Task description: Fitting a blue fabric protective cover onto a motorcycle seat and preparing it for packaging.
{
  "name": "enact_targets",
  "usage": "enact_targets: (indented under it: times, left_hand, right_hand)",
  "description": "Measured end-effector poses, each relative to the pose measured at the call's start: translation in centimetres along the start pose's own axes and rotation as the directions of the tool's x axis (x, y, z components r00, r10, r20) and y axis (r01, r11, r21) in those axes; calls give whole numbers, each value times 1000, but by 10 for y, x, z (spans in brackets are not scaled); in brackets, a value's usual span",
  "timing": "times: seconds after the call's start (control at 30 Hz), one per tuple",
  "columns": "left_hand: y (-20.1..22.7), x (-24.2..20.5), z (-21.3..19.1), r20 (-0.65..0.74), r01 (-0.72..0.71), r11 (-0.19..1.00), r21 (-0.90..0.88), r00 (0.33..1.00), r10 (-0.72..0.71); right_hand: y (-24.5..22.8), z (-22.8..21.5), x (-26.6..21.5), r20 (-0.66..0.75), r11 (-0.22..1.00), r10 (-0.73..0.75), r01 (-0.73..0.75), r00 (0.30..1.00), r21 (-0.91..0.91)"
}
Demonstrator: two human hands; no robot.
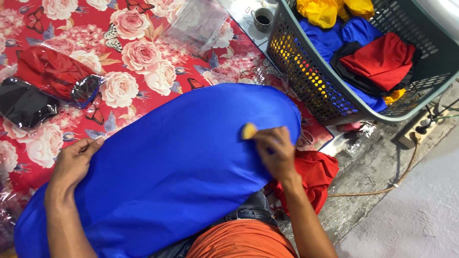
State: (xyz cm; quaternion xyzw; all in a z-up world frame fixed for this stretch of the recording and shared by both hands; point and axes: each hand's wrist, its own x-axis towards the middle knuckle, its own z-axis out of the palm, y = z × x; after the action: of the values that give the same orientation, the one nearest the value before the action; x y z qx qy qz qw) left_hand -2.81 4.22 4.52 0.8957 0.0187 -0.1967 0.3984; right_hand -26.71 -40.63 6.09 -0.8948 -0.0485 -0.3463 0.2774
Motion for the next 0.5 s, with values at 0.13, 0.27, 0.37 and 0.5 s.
enact_targets:
  times: [0.13, 0.27, 0.37, 0.5]
  left_hand:
    - [-7, 0, 4, 2, -49, 998, 33, 999, 49]
    - [0, -2, 3, 10, -41, 999, -6, 999, 41]
    - [-7, 4, 8, 19, -22, 994, -108, 1000, 24]
    - [-3, 3, 5, 16, -59, 996, -64, 998, 60]
  right_hand:
    - [71, -10, -21, -211, 980, 93, -127, 973, -155]
    - [201, -22, -76, -296, 834, 334, -427, 895, -350]
    - [124, -31, -43, -455, 831, 432, -540, 779, -136]
    - [13, -22, -3, -229, 967, 203, -232, 952, -109]
